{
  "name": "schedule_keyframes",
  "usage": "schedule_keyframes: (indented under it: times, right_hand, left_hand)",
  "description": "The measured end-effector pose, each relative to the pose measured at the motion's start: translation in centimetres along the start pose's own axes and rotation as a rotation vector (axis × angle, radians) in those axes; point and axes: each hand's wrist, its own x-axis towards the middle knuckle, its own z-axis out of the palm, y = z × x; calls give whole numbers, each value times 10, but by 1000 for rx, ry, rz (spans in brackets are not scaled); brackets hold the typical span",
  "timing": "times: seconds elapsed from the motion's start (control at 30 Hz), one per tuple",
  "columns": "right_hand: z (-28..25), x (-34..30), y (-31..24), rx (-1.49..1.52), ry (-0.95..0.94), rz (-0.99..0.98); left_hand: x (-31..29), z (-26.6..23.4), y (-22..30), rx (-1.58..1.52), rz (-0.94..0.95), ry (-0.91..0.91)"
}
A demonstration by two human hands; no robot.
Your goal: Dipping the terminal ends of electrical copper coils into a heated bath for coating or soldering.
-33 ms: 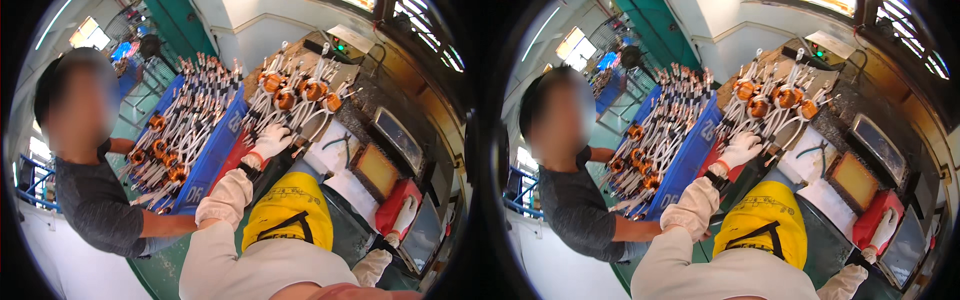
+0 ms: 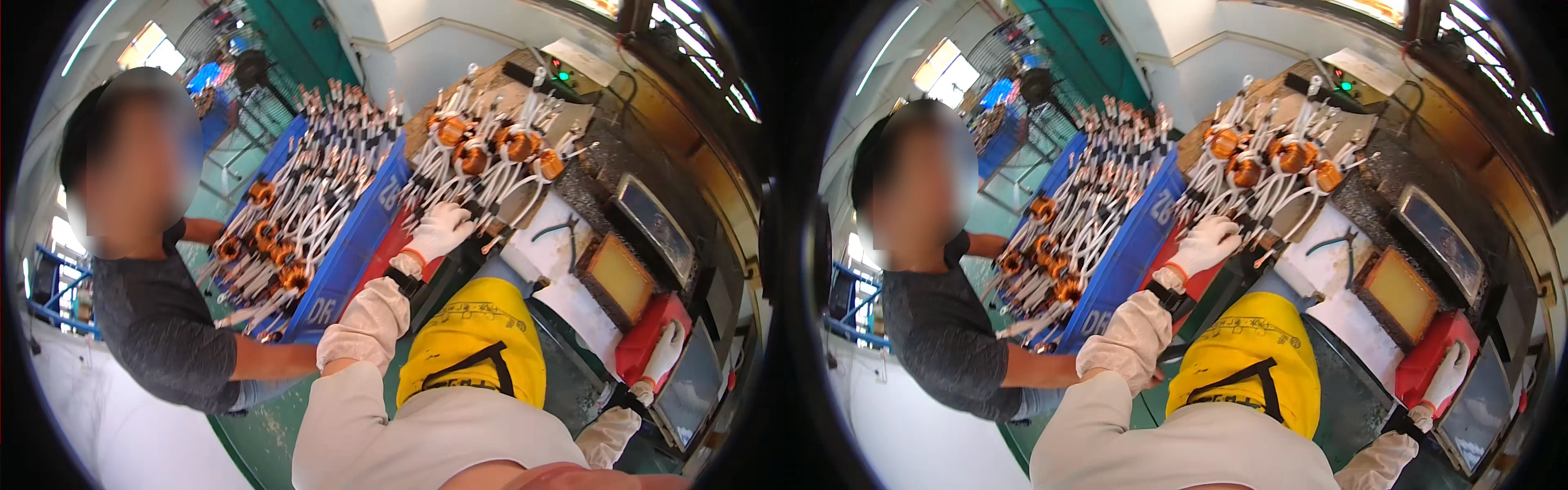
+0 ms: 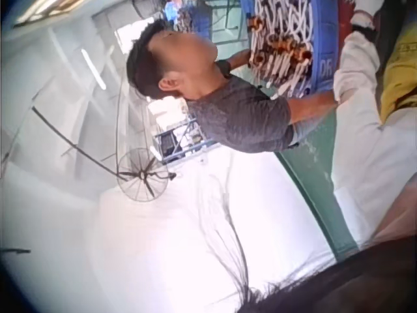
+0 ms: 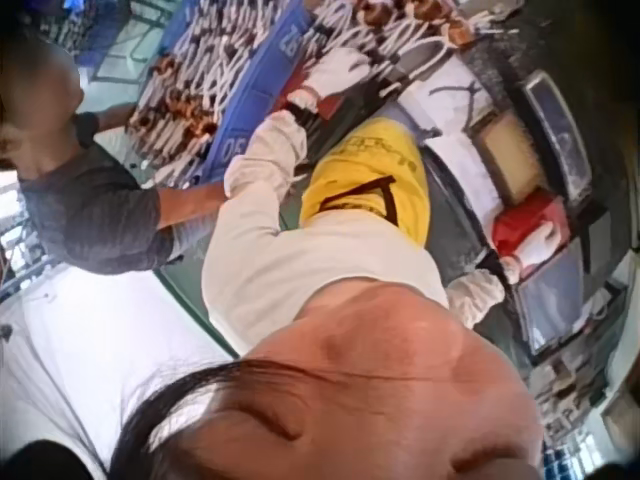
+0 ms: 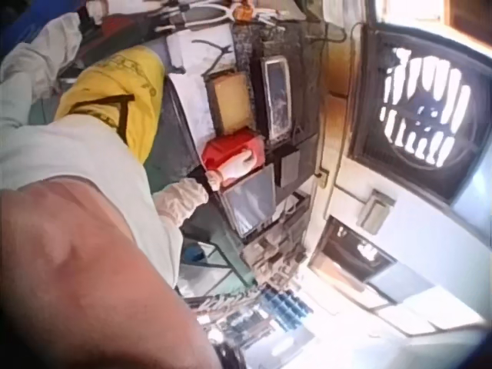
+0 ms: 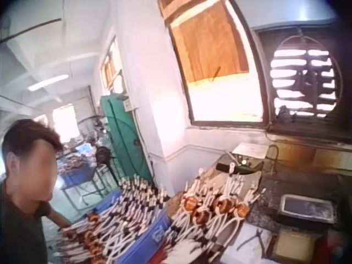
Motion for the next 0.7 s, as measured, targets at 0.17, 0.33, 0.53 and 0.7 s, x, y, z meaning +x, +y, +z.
schedule_keyframes:
  times: [0.17,0.33,0.53,0.7]
  right_hand:
    - [-6,14,15,-32,-47,-21]
    - [-6,23,23,-91,-106,-27]
    - [-7,22,23,-172,-125,-10]
    - [-11,27,31,-190,-95,-61]
  left_hand:
    - [-53,-61,-11,78,-8,351]
    - [-71,-109,-26,65,-138,563]
    - [-71,-152,-25,17,-371,474]
    - [-90,-171,-37,311,-638,275]
